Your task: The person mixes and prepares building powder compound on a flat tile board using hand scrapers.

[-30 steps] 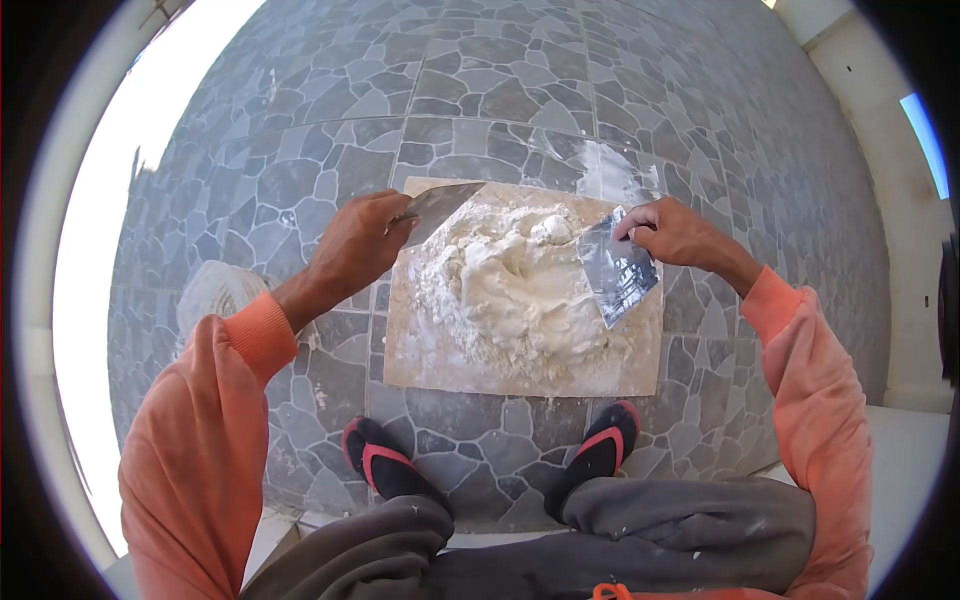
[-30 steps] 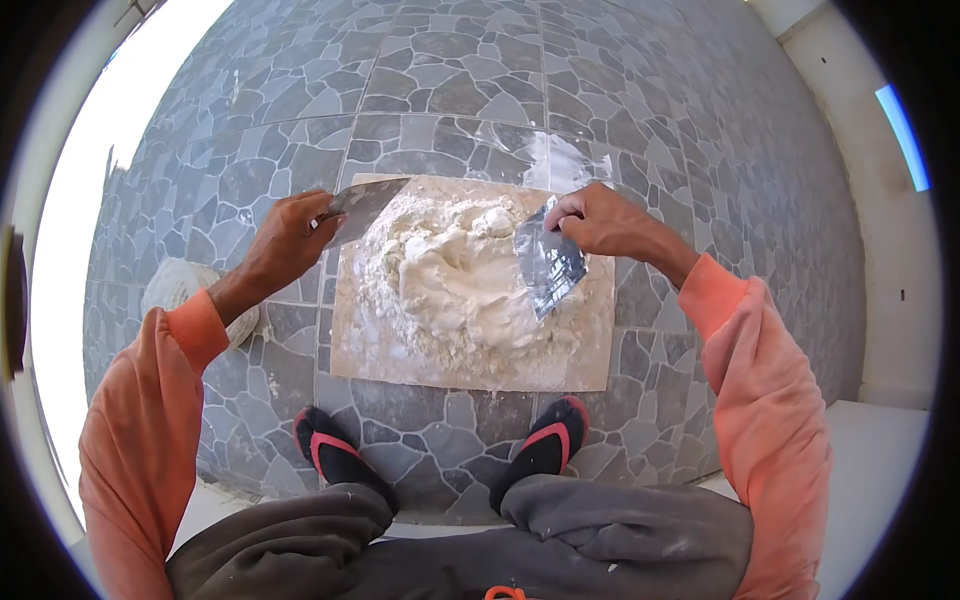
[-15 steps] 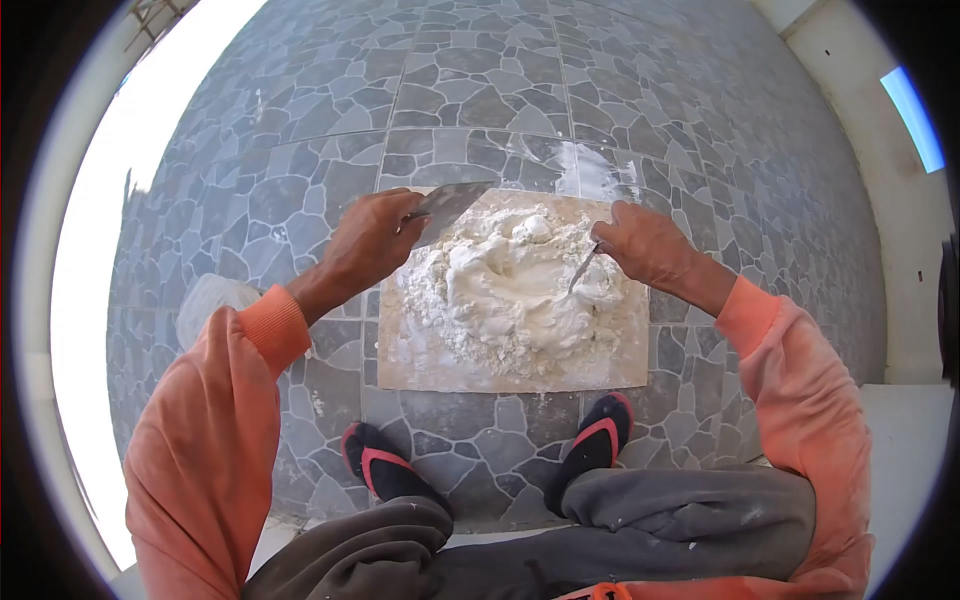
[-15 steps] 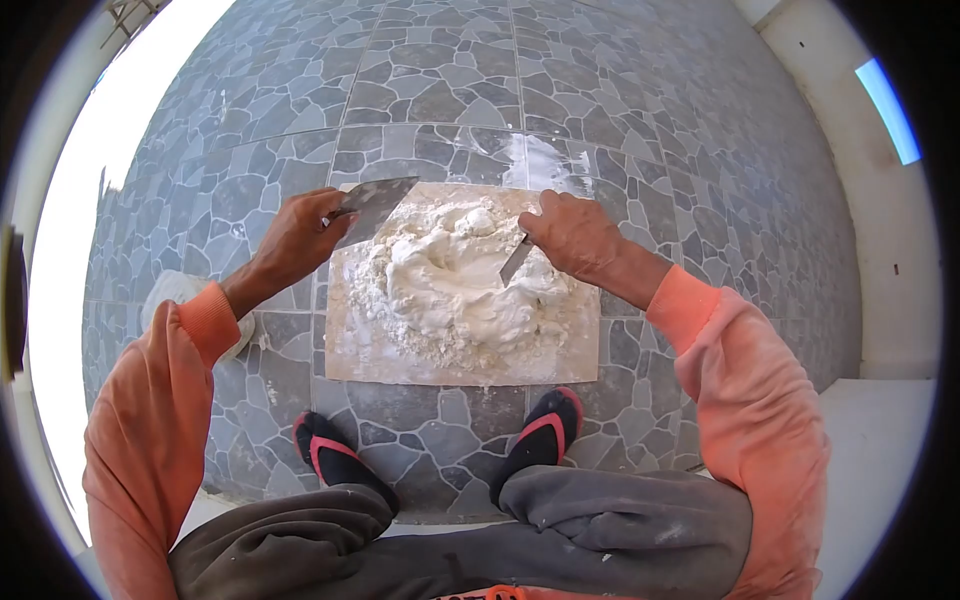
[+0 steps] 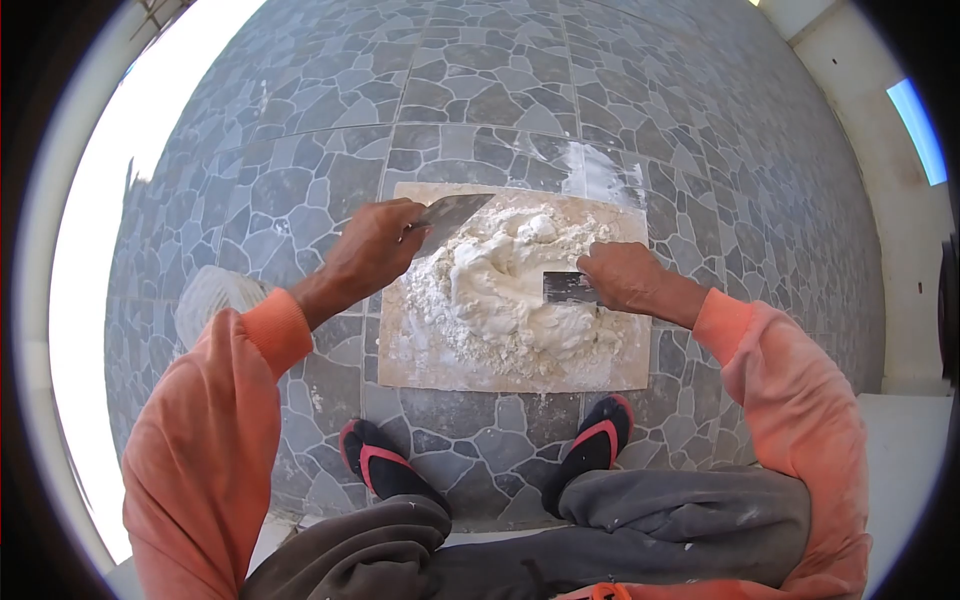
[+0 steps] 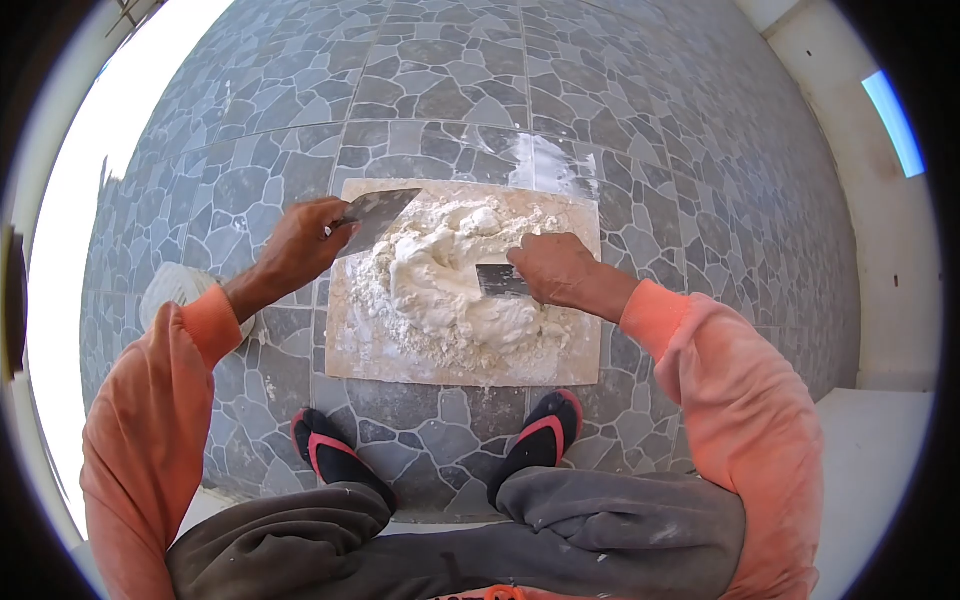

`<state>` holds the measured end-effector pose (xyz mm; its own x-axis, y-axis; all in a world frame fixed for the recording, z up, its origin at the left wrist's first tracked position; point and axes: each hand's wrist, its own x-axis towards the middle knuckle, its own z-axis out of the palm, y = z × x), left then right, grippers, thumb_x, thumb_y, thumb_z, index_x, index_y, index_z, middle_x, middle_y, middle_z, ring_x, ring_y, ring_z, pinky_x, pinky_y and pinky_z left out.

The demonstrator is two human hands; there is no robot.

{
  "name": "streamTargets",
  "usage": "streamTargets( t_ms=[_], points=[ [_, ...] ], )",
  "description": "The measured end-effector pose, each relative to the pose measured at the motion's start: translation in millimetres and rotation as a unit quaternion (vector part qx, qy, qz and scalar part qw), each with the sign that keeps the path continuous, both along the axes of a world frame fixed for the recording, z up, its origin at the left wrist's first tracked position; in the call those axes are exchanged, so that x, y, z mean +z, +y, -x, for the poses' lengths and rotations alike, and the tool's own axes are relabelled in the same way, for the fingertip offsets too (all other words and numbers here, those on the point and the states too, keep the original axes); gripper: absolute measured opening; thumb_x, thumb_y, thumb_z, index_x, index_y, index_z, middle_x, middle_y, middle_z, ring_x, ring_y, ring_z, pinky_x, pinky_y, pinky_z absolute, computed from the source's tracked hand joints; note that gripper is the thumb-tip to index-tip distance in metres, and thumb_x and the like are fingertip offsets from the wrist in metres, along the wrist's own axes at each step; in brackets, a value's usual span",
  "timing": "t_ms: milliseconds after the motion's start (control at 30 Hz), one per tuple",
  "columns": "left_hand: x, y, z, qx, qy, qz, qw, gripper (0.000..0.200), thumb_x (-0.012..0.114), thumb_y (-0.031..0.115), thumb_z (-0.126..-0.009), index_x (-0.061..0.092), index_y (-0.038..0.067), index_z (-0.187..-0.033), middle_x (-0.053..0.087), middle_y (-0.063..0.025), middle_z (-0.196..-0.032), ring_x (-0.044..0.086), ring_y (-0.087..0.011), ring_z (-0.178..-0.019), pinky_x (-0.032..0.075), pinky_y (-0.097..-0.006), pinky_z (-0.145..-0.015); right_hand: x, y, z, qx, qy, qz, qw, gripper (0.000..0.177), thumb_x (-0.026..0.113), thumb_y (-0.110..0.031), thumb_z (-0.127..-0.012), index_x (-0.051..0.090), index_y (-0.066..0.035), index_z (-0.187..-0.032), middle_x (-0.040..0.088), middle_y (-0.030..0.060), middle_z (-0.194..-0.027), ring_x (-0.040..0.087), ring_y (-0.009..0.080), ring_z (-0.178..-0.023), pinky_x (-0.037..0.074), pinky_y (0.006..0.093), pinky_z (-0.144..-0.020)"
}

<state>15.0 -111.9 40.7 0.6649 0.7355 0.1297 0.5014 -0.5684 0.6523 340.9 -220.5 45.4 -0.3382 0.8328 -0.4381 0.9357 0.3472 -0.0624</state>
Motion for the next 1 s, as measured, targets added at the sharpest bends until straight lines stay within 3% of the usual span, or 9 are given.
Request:
streamTargets(
  t_ms=[100,200,300,400,633,833,1000],
  points=[
    [1,-2,-3,0.004,0.016,0.015,1.0,0.017,0.065,0.009,-0.091,0.062,-0.007,-0.087,0.062,-0.0196,-0.079,0.059,-0.032,-0.064,0.045,-0.0426,-0.062,-30,6,4,0.043,-0.005,0.018,0.999,0.019,0.061,-0.007,-0.08,0.068,-0.001,-0.097,0.068,0.0206,-0.094,0.07,0.0378,-0.088,0.056,0.048,-0.071],
    [7,-5,-9,0.009,0.01,0.044,0.999,0.013,0.061,0.008,-0.089,0.06,-0.004,-0.086,0.062,-0.0214,-0.083,0.06,-0.0423,-0.075,0.045,-0.0483,-0.069,-50,10,12,0.056,0.006,0.001,0.998,0.015,0.063,-0.007,-0.078,0.069,0.0,-0.09,0.069,0.0212,-0.09,0.07,0.0377,-0.084,0.055,0.0473,-0.068],
    [5,-4,-10,0.001,0.02,0.03,0.999,0.013,0.061,0.009,-0.088,0.06,-0.004,-0.086,0.062,-0.0211,-0.084,0.059,-0.0432,-0.077,0.044,-0.049,-0.07,-54,18,20,0.063,-0.029,-0.007,0.998,0.011,0.063,-0.007,-0.078,0.07,0.0,-0.082,0.07,0.0218,-0.085,0.071,0.0378,-0.082,0.055,0.047,-0.067],
    [-3,-1,-8,-0.009,-0.004,0.006,1.0,0.018,0.064,0.01,-0.091,0.06,-0.007,-0.086,0.061,-0.0196,-0.079,0.057,-0.0343,-0.064,0.044,-0.0432,-0.063,-55,22,19,0.022,-0.021,-0.004,1.0,0.012,0.06,-0.007,-0.078,0.071,-0.001,-0.075,0.07,0.0222,-0.081,0.071,0.0389,-0.081,0.054,0.0475,-0.066],
    [-4,2,-4,-0.004,-0.003,0.011,1.0,0.019,0.063,0.01,-0.092,0.06,-0.007,-0.083,0.06,-0.0187,-0.078,0.055,-0.0309,-0.062,0.043,-0.0425,-0.062,-53,15,-8,-0.032,-0.031,-0.029,0.999,0.018,0.058,-0.009,-0.083,0.064,0.003,-0.096,0.066,0.0253,-0.092,0.068,0.0403,-0.082,0.053,0.049,-0.071],
    [0,-1,0,0.0,-0.02,0.008,1.0,0.021,0.063,0.009,-0.092,0.06,-0.007,-0.08,0.06,-0.0171,-0.076,0.054,-0.0271,-0.059,0.042,-0.0425,-0.06,-67,-7,-26,-0.027,-0.037,-0.096,0.994,0.019,0.061,-0.019,-0.087,0.059,-0.002,-0.095,0.063,0.0188,-0.088,0.068,0.0362,-0.073,0.051,0.048,-0.066],
    [-4,-1,2,0.003,-0.025,0.01,1.0,0.021,0.064,0.009,-0.092,0.059,-0.007,-0.079,0.06,-0.0162,-0.075,0.054,-0.0251,-0.059,0.043,-0.042,-0.059,-63,-13,-41,-0.082,-0.017,-0.118,0.989,0.02,0.061,-0.022,-0.089,0.058,-0.004,-0.095,0.063,0.0179,-0.088,0.068,0.0363,-0.074,0.052,0.0494,-0.069]
  ],
)
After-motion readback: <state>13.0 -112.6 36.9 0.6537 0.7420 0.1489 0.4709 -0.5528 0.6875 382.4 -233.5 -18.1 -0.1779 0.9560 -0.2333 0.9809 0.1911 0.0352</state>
